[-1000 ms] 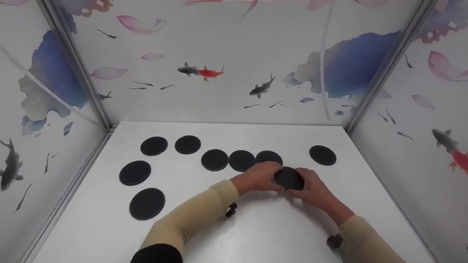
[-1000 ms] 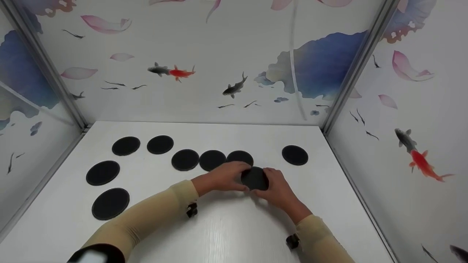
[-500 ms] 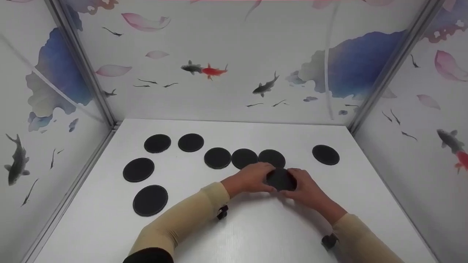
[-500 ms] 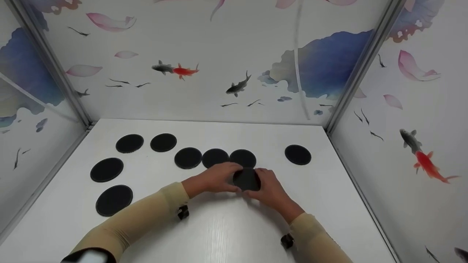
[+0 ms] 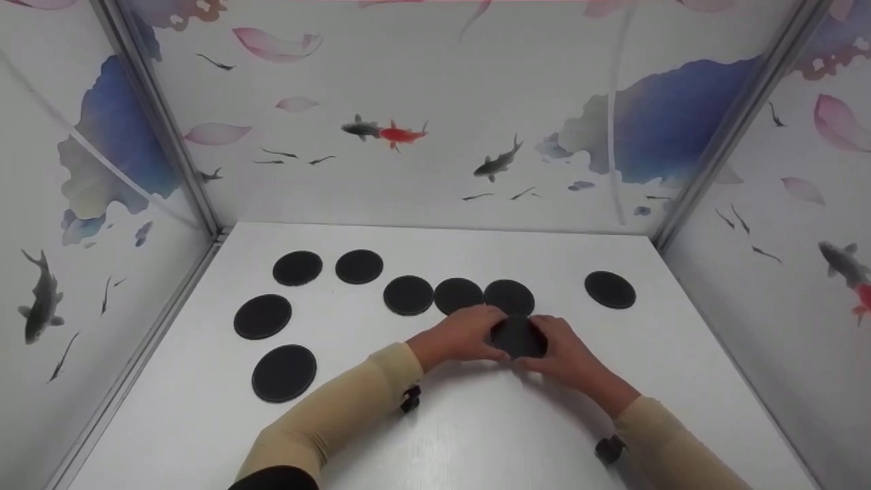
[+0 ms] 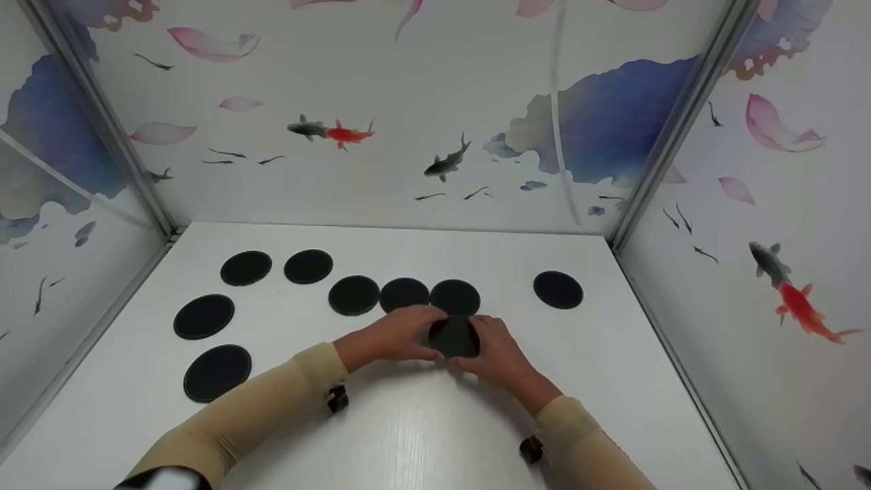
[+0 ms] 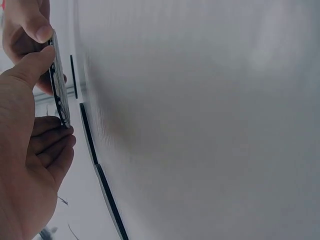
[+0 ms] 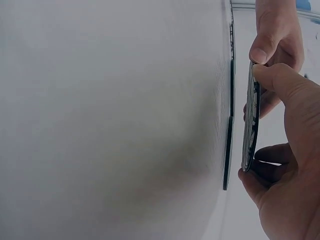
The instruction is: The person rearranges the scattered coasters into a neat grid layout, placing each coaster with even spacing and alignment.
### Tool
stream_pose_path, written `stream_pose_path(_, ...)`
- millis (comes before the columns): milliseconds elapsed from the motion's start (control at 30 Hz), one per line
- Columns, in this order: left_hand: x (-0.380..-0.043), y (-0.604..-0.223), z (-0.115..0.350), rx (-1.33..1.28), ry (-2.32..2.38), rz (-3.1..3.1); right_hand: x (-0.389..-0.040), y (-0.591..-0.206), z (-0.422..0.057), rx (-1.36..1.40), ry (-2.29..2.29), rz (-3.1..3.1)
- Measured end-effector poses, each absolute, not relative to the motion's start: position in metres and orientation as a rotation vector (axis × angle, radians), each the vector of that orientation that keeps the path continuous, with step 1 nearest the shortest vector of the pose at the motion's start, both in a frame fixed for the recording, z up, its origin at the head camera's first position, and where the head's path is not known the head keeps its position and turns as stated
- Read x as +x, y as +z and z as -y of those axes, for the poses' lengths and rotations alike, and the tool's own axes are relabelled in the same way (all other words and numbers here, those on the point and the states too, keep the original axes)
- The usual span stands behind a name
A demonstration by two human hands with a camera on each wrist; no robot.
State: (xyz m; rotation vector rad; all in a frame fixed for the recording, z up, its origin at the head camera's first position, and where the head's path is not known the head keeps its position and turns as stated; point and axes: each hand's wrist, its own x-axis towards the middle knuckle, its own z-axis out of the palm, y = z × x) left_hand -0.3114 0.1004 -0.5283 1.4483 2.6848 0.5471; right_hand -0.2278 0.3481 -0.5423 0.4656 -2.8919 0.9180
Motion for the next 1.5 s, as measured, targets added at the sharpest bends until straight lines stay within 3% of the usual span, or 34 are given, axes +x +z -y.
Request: stream_pose_path(1500, -0.306, -0.532, -0.120, 1.362, 0.321, -2.770, -0.241, -0.544, -0.357, 0.556, 0.909, 2.971)
